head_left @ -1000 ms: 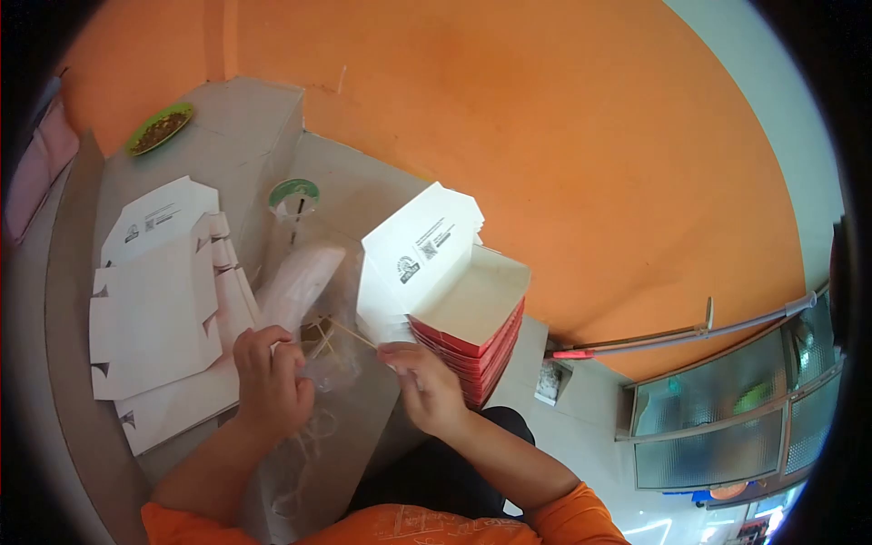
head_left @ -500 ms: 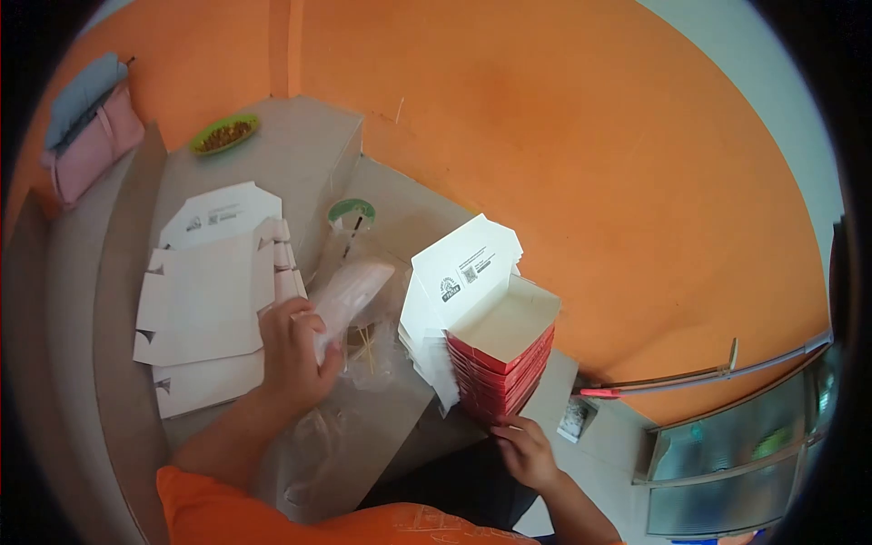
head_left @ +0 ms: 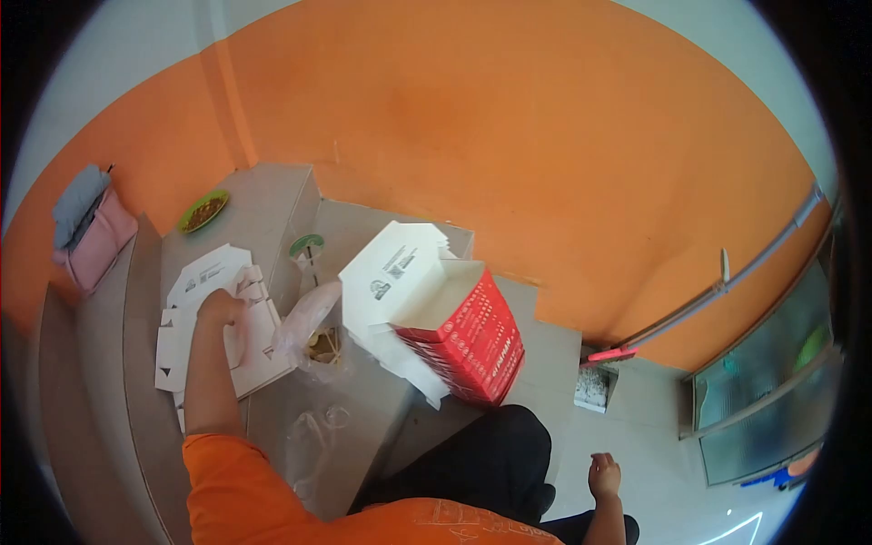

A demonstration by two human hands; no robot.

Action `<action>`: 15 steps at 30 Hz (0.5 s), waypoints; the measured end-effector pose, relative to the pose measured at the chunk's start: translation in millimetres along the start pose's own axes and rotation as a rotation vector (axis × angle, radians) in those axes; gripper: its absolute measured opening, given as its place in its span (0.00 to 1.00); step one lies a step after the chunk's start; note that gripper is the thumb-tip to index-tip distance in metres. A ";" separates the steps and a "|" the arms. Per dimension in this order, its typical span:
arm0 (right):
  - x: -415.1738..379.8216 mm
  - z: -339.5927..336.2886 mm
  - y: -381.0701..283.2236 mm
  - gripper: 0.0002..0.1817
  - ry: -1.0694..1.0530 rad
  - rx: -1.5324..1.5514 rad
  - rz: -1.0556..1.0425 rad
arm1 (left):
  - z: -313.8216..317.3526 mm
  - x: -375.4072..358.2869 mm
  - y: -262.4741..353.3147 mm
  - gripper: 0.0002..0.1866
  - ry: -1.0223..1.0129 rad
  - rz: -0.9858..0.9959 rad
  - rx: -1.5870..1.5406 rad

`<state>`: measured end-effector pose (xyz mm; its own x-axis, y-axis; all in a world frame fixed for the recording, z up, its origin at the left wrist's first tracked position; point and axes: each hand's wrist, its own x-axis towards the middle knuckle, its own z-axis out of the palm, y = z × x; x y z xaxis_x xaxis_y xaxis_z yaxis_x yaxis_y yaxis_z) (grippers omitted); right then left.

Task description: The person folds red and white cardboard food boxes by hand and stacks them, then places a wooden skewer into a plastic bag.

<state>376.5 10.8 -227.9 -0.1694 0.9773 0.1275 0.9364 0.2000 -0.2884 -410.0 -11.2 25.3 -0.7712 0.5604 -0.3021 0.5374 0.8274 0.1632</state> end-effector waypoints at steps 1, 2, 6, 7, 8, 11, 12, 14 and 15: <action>-2.5 3.9 16.0 0.08 0.004 0.008 0.018 | -6.0 -10.1 2.4 0.29 0.104 -0.008 0.024; -7.6 7.6 29.8 0.09 -0.079 0.081 0.149 | -9.8 -16.1 0.4 0.27 0.207 -0.016 0.049; -4.8 -4.3 30.6 0.10 -0.106 0.218 0.299 | -18.8 41.5 -88.9 0.23 0.557 0.142 -0.040; -3.1 -10.2 25.0 0.10 -0.084 0.291 0.332 | -33.3 38.8 -98.9 0.21 0.572 0.172 -0.154; -2.0 5.0 29.9 0.11 -0.033 0.340 0.263 | -43.7 36.3 -109.0 0.19 0.582 0.204 -0.274; 26.2 -18.9 -39.7 0.12 0.040 0.483 -0.060 | -70.9 33.3 -128.1 0.18 0.883 0.339 -0.609; 37.7 -37.4 -75.6 0.14 0.044 0.578 -0.135 | -86.4 -0.9 -112.7 0.20 0.871 0.414 -0.782; 60.0 -85.7 -147.4 0.19 -0.015 0.753 -0.293 | -97.3 -125.9 -29.3 0.20 0.832 0.624 -0.884; 67.3 -106.2 -180.3 0.25 -0.053 0.881 -0.413 | -90.6 -187.2 20.4 0.20 0.886 0.679 -1.017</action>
<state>228.9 33.1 -66.6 -0.4665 0.8160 0.3413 0.2386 0.4877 -0.8398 -285.6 -95.9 170.4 -0.6304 0.3690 0.6829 0.6940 -0.1262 0.7088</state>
